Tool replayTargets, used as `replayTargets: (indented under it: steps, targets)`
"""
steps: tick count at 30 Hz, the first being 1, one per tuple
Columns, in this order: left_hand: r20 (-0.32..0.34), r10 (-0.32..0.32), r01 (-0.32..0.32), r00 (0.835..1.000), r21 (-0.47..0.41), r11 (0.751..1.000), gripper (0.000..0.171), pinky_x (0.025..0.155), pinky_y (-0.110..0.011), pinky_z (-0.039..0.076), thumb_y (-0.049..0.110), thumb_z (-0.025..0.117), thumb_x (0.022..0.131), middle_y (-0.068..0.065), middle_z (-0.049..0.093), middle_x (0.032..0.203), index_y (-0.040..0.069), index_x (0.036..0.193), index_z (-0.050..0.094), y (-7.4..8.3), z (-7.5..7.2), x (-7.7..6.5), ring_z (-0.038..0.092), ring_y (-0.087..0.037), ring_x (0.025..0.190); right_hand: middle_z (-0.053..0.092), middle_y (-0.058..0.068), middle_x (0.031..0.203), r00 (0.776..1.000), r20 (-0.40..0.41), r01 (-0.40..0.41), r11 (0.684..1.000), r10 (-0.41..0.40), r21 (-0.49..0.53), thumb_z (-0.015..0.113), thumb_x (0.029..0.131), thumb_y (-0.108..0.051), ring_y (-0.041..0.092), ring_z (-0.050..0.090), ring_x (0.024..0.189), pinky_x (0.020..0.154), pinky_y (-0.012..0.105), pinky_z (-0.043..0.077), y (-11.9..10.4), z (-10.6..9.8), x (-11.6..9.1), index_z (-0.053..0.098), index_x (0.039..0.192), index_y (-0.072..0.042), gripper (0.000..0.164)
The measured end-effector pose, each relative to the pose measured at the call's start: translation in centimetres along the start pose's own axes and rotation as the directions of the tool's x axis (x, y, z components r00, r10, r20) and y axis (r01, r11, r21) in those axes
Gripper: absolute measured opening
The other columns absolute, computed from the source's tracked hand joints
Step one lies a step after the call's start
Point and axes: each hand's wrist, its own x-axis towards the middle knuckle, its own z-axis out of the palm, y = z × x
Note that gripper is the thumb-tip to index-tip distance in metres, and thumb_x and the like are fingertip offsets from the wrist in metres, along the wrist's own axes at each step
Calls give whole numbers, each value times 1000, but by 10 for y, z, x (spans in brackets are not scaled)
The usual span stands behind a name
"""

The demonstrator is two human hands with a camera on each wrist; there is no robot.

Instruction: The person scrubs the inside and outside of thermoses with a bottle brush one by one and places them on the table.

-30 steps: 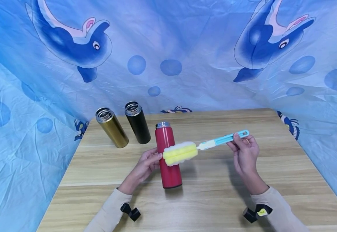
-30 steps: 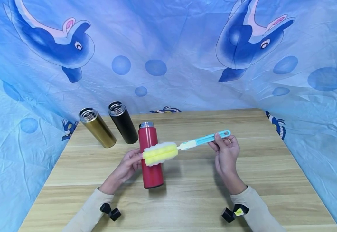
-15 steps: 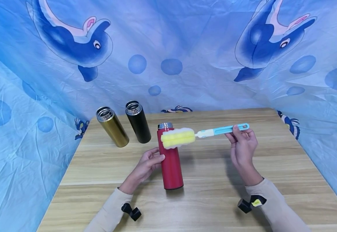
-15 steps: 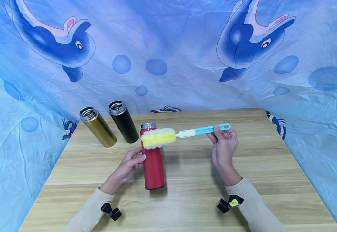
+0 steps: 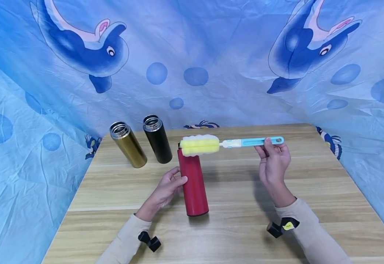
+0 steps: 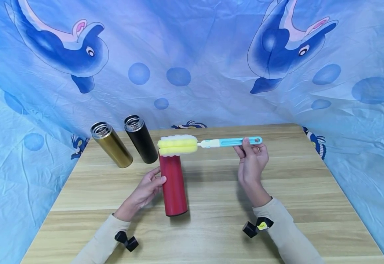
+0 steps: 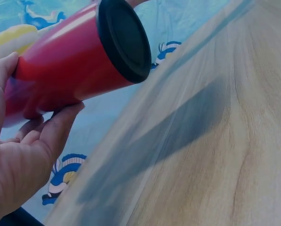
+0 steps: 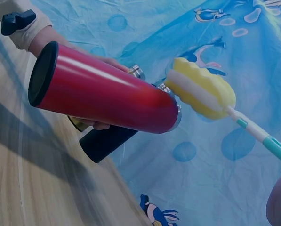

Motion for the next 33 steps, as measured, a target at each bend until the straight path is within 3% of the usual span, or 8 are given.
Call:
replayTargets:
  steps: [9, 22, 33]
  targets:
    - [-11, -12, 12, 1000, -6, 1000, 32, 86, -35, 60, 8, 60, 98, -2, 76, 104, 6, 125, 44, -1, -3, 2, 74, -16, 95, 65, 16, 80, 1000, -6, -23, 999, 23, -32, 68, 89, 13, 24, 74, 68, 65, 30, 61, 0, -1, -2, 50, 99, 5, 23]
    - [-31, -28, 29, 999, 25, 999, 53, 89, -36, 59, 7, 55, 102, -1, 75, 111, -15, 146, 34, 2, -3, 6, 73, -17, 101, 64, 14, 82, 998, 19, -65, 988, 68, -137, 73, 89, 7, 22, 74, 68, 68, 27, 60, -9, -14, -9, 48, 102, 4, 28]
    - [-19, -27, 28, 999, 41, 999, 58, 92, -37, 59, 13, 57, 104, -4, 71, 117, -16, 149, 33, 4, -5, 9, 71, -18, 106, 66, 15, 83, 995, -7, -104, 983, 104, -148, 71, 89, 9, 22, 74, 69, 68, 28, 60, -16, -26, -17, 48, 101, 4, 26]
